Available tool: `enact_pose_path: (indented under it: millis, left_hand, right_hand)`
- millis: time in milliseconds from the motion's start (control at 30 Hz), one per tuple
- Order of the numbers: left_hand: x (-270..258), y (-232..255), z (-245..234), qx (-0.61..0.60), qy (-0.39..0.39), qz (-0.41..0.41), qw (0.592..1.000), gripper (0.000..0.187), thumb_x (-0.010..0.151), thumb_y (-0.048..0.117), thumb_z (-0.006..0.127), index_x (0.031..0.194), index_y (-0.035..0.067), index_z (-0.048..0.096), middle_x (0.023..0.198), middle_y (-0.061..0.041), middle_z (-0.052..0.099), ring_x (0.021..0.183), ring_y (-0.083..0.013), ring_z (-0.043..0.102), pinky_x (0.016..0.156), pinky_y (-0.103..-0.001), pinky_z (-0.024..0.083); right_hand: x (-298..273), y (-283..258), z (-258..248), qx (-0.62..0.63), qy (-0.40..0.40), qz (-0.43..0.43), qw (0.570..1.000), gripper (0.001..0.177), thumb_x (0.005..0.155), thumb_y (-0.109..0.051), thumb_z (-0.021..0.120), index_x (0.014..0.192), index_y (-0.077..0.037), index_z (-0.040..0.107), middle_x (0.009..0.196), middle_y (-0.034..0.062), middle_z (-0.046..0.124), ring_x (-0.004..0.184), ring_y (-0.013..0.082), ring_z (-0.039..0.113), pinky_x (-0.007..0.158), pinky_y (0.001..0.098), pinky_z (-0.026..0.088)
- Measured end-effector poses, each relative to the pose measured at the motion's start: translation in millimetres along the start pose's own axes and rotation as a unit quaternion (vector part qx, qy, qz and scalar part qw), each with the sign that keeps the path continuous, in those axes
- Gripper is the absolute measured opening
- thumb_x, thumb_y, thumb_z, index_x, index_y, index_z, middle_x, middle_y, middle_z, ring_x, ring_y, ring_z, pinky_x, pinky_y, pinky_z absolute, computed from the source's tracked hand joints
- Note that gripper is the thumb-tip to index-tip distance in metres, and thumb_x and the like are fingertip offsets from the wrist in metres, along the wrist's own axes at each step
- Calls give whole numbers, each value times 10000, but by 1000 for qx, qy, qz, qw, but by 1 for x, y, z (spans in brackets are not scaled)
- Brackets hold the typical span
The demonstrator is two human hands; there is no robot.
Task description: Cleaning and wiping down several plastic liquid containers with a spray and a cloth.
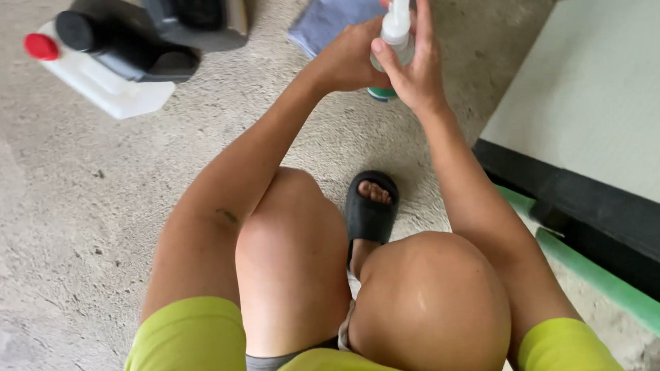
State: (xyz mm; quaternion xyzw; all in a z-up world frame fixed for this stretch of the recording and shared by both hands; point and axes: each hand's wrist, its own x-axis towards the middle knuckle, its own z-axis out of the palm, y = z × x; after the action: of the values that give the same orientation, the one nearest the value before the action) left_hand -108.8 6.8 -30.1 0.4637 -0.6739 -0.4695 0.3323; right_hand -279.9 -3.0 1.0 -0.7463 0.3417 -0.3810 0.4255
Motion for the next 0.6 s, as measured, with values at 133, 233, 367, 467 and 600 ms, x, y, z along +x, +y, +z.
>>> enact_pose_path:
  millis: [133,233,367,467,600]
  left_hand:
    - [-44,7,-38,-33,74,6,997,760,719,252,933,1346,14,575,1250,-163,729,1197,-328,704,1037,-423,550]
    - [-77,13,-56,-42,138,-15,989,733,714,258,929,1332,29,608,1267,-164,734,1207,-321,702,1031,-426,550]
    - [-111,12,-70,-17,226,-55,972,796,686,285,935,1341,14,573,1242,-175,720,1181,-321,692,1013,-426,544]
    - [-123,11,-80,-29,281,-37,958,838,684,274,953,1327,-26,507,1232,-191,674,1188,-338,652,1005,-437,529]
    - [-147,33,-120,-88,304,-110,942,629,785,303,896,1200,31,509,1147,-117,675,1123,-275,699,997,-388,596]
  right_hand:
    - [33,-22,39,9,-34,-30,999,699,1110,-305,710,1618,-87,281,1309,103,716,1186,235,726,1053,360,579]
    - [49,-36,66,7,-97,-48,994,546,1105,-234,696,1525,-57,395,1174,99,739,1069,213,746,966,341,596]
    - [68,-55,101,35,-161,-102,981,380,1117,-147,657,1415,-32,452,1141,95,738,1028,217,755,929,325,621]
    - [77,-68,118,33,-154,-123,980,339,1110,-111,627,1386,-10,459,1126,98,747,993,228,762,889,332,627]
    - [74,-28,122,48,-107,-108,987,318,1127,-132,608,1364,13,454,1058,125,743,941,221,771,844,351,650]
